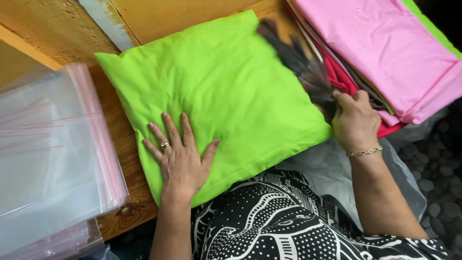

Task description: The person stuffs white cotton into a lime green pillowcase and ties the opening closed. They smooth the pillow by hand and use a feather duster to brush the surface, finishing by patting it down.

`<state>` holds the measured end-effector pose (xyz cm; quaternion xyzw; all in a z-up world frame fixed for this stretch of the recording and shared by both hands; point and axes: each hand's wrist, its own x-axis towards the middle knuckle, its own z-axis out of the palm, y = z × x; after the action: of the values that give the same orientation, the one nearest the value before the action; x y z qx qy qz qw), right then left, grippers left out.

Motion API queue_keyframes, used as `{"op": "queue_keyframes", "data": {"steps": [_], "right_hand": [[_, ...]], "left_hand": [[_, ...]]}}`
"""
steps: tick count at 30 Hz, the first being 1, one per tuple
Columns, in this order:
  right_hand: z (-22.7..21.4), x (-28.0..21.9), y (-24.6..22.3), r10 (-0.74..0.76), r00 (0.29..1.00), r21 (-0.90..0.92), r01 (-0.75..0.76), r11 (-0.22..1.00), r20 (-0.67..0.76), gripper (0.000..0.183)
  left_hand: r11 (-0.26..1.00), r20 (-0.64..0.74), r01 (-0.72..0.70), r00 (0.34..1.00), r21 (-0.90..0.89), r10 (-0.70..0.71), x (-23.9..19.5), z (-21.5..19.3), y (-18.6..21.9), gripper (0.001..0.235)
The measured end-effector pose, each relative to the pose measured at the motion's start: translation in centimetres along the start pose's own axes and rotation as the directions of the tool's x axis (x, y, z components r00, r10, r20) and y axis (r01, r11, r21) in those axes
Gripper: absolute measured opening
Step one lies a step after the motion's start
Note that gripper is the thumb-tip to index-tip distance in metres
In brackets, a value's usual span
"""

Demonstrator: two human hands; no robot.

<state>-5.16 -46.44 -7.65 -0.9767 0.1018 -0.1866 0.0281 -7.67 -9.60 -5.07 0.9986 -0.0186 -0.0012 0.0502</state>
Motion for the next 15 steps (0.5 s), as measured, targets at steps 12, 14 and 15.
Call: {"op": "queue_keyframes", "data": {"steps": [12,14,15], "right_hand": [[-6.0,-5.0,-16.0,-0.672,0.729,0.393,0.661,0.639,-0.133,0.045],[-5.5,-2.8,-16.6,-0.641,0.768,0.407,0.592,0.695,-0.023,0.044],[-5.2,-1.6,-16.9,-0.599,0.796,0.407,0.519,0.751,0.089,0.043]], "left_hand": [[0.997,-0.186,-0.065,0.981,-0.033,0.058,-0.5,0.7,0.2,0.079],[0.998,-0.187,-0.052,0.981,-0.039,0.044,-0.6,0.1,0.1,0.08],[0.998,-0.189,-0.043,0.981,-0.048,0.033,-0.7,-0.1,0.1,0.082]]}}
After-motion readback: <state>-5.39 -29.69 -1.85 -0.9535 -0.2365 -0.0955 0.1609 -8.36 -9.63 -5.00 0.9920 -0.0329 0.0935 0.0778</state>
